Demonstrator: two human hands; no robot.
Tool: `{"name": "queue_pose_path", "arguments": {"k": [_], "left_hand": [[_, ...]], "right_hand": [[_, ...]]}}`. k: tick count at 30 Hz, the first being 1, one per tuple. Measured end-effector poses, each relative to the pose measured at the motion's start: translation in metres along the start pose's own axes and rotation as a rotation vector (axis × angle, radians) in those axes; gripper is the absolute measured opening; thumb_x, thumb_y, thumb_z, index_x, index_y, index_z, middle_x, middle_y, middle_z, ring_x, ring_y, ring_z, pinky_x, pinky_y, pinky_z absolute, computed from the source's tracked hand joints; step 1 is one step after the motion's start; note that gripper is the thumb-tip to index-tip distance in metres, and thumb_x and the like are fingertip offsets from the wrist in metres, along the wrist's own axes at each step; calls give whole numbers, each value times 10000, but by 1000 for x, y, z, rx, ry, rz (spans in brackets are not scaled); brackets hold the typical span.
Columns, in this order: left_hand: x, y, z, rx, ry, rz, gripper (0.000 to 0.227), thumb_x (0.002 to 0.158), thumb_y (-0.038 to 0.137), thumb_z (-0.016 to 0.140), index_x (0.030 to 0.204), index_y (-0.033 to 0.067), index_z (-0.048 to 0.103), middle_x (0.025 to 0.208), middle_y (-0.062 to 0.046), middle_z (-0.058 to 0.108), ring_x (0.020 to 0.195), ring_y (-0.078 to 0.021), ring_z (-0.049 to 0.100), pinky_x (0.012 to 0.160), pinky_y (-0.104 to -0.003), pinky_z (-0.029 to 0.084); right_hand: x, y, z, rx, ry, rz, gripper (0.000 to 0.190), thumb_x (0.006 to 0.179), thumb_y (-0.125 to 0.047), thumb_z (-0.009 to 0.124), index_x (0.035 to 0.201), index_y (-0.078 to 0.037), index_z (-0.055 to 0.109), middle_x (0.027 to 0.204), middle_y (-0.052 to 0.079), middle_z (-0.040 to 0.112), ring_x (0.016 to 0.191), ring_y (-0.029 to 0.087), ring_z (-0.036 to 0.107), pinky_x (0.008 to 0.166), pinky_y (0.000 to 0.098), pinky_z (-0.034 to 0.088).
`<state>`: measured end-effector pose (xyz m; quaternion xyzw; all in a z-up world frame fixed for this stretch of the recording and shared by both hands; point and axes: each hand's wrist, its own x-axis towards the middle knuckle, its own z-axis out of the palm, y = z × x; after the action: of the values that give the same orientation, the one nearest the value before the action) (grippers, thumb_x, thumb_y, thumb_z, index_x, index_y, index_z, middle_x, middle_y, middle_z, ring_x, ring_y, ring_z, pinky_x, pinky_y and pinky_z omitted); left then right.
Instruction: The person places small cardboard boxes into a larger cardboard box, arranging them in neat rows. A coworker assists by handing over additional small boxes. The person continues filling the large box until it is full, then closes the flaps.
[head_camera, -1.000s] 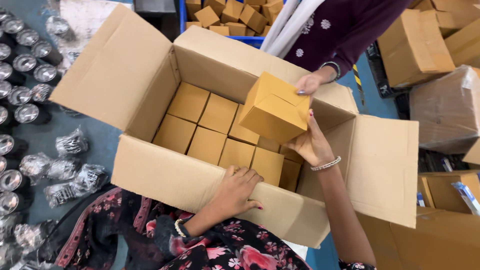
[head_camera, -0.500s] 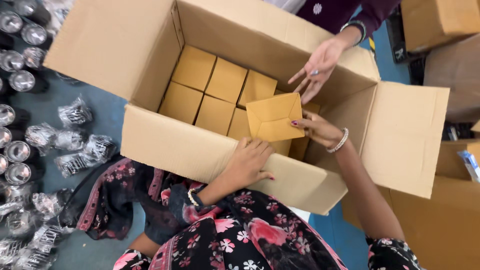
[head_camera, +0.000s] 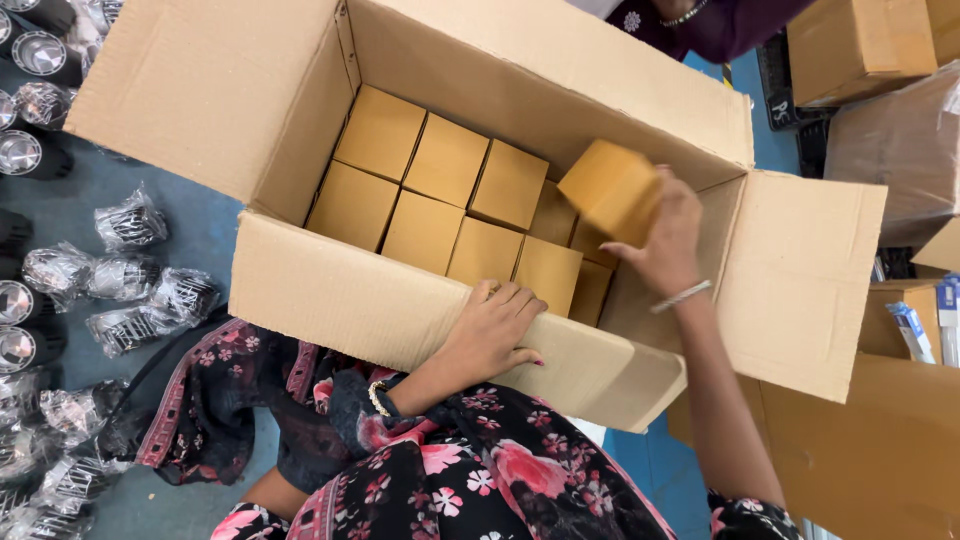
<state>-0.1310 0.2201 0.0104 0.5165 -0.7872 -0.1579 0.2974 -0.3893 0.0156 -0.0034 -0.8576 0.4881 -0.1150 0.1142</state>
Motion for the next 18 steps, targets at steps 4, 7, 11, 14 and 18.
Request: {"name": "queue_pose_path", "arguments": {"k": [4,7,11,14,18], "left_hand": [[-1,-1,-2,-17,-2,4,673,727,500,787,1216,74,607,1116,-67,604,1135,-243,551,990,-445,354],[0,-1,-2,-18,-3,9,672,728,495,791,1217,72,608,1113,-66,603,1131,-243,553,1011,-449,355],[-1,-2,1,-25,-7,11,681,723,500,794,1213,65,605,1111,-73,602,1127,-256,554,1004,-449,360],[-1,-4,-1,-30,18,53,686,748,501,785,1235,56,598,1123,-82,600,1123,-257,554,996,-439,366],[-2,-3,-4,10,19,70,681,759,527,774,1215,53,596,1101,-99,601,1101,-264,550,970,-446,367]], "right_hand": [[-8,12,54,19,-209,-92,876,795,-448,857,1470,-33,483,1472,224,484,1322,443,451,1066,490,443],[12,52,93,238,-77,167,603,998,-530,706,1302,-19,607,1304,192,620,1165,342,613,1026,403,550],[52,121,118,437,-110,774,924,937,-702,659,1483,12,445,1262,273,627,1131,381,664,952,481,571],[67,131,128,831,-404,1154,1063,842,-787,618,1575,-96,279,1347,263,534,1204,408,600,943,535,569],[62,113,129,1212,-731,1300,1193,707,-852,569,1627,-221,151,1319,365,579,1261,459,581,976,541,516]]}}
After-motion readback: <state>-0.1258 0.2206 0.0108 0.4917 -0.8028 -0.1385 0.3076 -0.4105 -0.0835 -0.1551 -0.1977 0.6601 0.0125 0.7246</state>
